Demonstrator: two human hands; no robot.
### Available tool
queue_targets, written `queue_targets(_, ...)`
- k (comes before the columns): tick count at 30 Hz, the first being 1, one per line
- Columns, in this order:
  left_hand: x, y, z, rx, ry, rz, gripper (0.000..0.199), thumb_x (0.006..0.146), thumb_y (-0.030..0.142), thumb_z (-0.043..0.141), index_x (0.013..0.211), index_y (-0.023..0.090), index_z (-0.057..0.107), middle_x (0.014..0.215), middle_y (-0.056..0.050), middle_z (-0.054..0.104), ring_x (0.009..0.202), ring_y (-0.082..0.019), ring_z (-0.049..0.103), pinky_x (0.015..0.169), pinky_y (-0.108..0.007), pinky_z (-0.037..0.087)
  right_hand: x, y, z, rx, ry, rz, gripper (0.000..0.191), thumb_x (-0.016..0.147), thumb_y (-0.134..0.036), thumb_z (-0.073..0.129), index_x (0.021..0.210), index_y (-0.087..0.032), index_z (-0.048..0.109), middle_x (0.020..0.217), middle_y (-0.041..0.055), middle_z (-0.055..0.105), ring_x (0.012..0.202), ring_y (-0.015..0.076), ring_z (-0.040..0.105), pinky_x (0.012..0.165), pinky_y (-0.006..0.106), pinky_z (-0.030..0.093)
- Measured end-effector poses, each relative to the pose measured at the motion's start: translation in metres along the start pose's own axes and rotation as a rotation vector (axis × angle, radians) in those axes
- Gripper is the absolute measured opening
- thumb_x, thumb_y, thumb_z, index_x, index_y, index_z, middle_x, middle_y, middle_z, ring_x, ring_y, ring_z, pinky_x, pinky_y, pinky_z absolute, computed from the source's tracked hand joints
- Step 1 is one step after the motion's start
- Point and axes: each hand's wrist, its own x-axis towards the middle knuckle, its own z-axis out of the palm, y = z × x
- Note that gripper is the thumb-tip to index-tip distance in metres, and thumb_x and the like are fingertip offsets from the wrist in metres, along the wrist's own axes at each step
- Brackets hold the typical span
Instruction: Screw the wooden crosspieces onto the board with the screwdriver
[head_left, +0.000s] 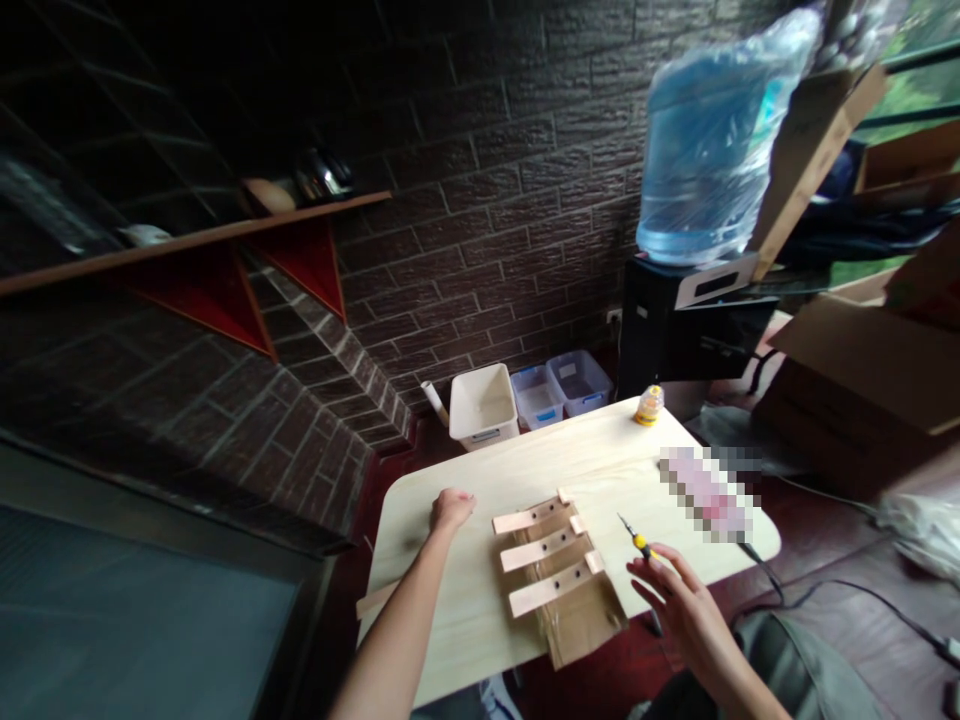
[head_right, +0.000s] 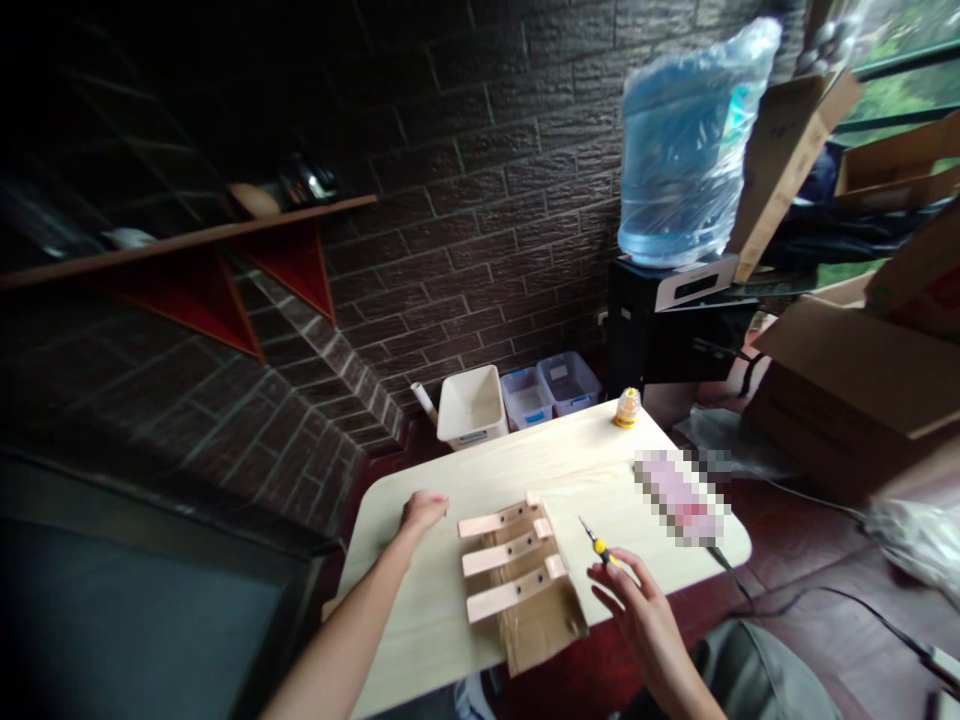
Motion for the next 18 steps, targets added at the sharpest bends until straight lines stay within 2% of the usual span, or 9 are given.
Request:
queue_targets(6,-0.018,-0.012,-0.025,-0.134,0.031,0.168,0.017,0.071,0.021,0.070,0.087,0.018,0.073,0.090,-0.002,0.077,0.088,-0.016,0.071,0.074,-0.019,0.050,-0.017,-0.006,0.001,0.003,-0.031,-0.010,0.039,0.072,-0.042,0.080,0.104,-0.025,0.066,0.099,0.0081,0.074,0.104,0.0279,0.066,0.097,0.048,0.046)
queue_targets(9,-0.034,-0.022,-0.029,-0.177,0.038,0.230,0.020,0.069,0.017,0.071,0.089,0.017,0.073,0.093,-0.004,0.076,0.089,-0.015,0.070,0.078,-0.020,0.051,-0.029,-0.005,0.001,0.002,-0.058,-0.016,0.038,0.073,-0.041,0.079,0.104,-0.026,0.065,0.100,0.0074,0.074,0.104,0.0266,0.066,0.097,0.046,0.046)
queue_targets(14,-0.064,-0.026,-0.010,-0.201,0.000,0.273,0.020,0.064,0.015,0.075,0.084,0.017,0.073,0.083,-0.004,0.076,0.079,-0.016,0.070,0.074,-0.022,0.051,-0.045,-0.001,0.000,-0.017,-0.066,-0.028,0.040,0.072,-0.042,0.080,0.105,-0.025,0.065,0.098,0.0074,0.073,0.103,0.0280,0.066,0.095,0.047,0.048)
queue_targets(18,-0.080,-0.023,0.008,-0.198,0.009,0.276,0.021,0.065,0.014,0.072,0.086,0.015,0.072,0.082,-0.005,0.075,0.076,-0.017,0.070,0.069,-0.024,0.050,-0.053,0.001,-0.002,-0.025,-0.066,-0.022,0.042,0.071,-0.043,0.080,0.106,-0.026,0.065,0.097,0.0071,0.074,0.102,0.0282,0.067,0.093,0.046,0.048)
